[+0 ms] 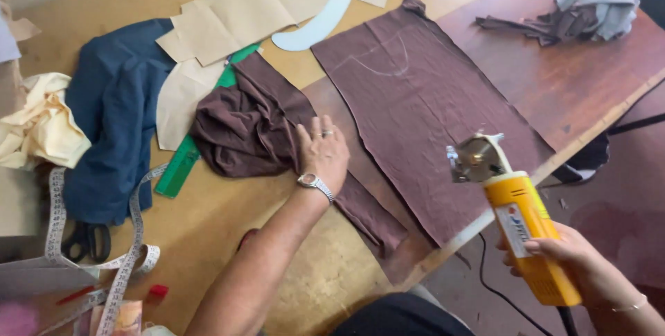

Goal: A worker in a sewing factory cuts out garment patterns from brown fabric using an electric rotary cutter and scissors, then organizes and folds the resulting pieces.

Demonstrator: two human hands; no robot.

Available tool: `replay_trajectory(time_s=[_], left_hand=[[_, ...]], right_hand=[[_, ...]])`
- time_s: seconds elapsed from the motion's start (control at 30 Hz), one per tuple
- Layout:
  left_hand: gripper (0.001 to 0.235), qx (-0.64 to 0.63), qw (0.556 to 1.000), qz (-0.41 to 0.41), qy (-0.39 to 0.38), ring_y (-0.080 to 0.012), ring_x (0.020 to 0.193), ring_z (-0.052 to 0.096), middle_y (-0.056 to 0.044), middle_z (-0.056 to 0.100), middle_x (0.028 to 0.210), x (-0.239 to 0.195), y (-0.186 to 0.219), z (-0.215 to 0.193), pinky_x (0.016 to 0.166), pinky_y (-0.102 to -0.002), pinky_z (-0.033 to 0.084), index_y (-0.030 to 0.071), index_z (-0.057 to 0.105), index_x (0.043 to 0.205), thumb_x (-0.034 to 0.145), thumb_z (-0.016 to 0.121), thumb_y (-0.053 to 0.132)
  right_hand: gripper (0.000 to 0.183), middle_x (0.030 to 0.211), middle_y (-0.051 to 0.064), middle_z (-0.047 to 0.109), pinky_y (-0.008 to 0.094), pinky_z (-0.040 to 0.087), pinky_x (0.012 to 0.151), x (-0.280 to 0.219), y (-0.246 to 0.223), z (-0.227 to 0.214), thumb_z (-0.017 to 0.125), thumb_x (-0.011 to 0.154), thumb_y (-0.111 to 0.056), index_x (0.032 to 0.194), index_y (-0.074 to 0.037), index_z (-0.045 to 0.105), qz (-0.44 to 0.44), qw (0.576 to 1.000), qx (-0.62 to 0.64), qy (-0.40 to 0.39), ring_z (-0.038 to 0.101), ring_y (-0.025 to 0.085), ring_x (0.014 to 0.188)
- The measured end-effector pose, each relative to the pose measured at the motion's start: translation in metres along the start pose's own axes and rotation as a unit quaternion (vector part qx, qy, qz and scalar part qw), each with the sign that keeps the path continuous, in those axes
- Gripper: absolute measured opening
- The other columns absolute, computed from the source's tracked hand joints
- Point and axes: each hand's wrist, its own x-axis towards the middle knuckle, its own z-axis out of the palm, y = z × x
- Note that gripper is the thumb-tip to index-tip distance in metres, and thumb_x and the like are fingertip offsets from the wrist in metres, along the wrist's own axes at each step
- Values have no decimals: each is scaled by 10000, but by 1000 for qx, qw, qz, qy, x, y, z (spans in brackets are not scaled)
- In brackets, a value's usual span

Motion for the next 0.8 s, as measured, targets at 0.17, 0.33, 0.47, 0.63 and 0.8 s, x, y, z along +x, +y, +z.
replay_trajectory(time_s=[0.17, 0.33, 0.47, 0.63, 0.8], left_hand=[[378, -146, 949, 210, 184, -286, 965, 587, -91, 660, 996, -78, 116, -25, 858, -455, 454, 118, 693, 925, 748, 845, 416], [249, -210, 901, 267, 268, -277, 851, 563, -96, 608, 928, -105, 204, -23, 733, -385, 445, 73, 616, 878, 777, 803, 201], [255, -117, 914, 234, 312, -288, 799, 563, -186, 689, 1149, -83, 243, -8, 651, -402, 437, 8, 705, 1085, 923, 509, 10], [193, -36, 917, 222, 330, -239, 708, 529, -136, 672, 1007, -71, 256, -20, 609, -365, 426, 34, 695, 990, 941, 509, 16], [100, -244, 948, 176, 102, -283, 787, 598, -75, 633, 896, -47, 242, -6, 709, -422, 496, 130, 649, 982, 1014, 564, 170]], right_hand=[[551, 1253, 406, 569, 635, 423, 974, -67, -18, -16, 436, 938, -30, 1483, 49, 443, 72, 985, 1, 156, 545, 542, 1099], [644, 1205, 416, 560, 638, 440, 861, 1, 35, -143, 440, 879, -73, 1502, 87, 411, -1, 995, 23, 100, 530, 523, 993], [689, 1160, 419, 589, 637, 475, 812, 41, 26, -209, 500, 793, -92, 1440, 141, 449, -25, 998, 41, 47, 559, 515, 920], [674, 1216, 400, 562, 626, 445, 897, 78, 4, -270, 496, 807, -58, 1470, 39, 423, 36, 999, 16, 12, 543, 522, 997], [655, 1189, 420, 581, 642, 455, 859, 94, -15, -298, 515, 801, -16, 1448, 81, 474, 56, 998, -5, -4, 558, 552, 982]])
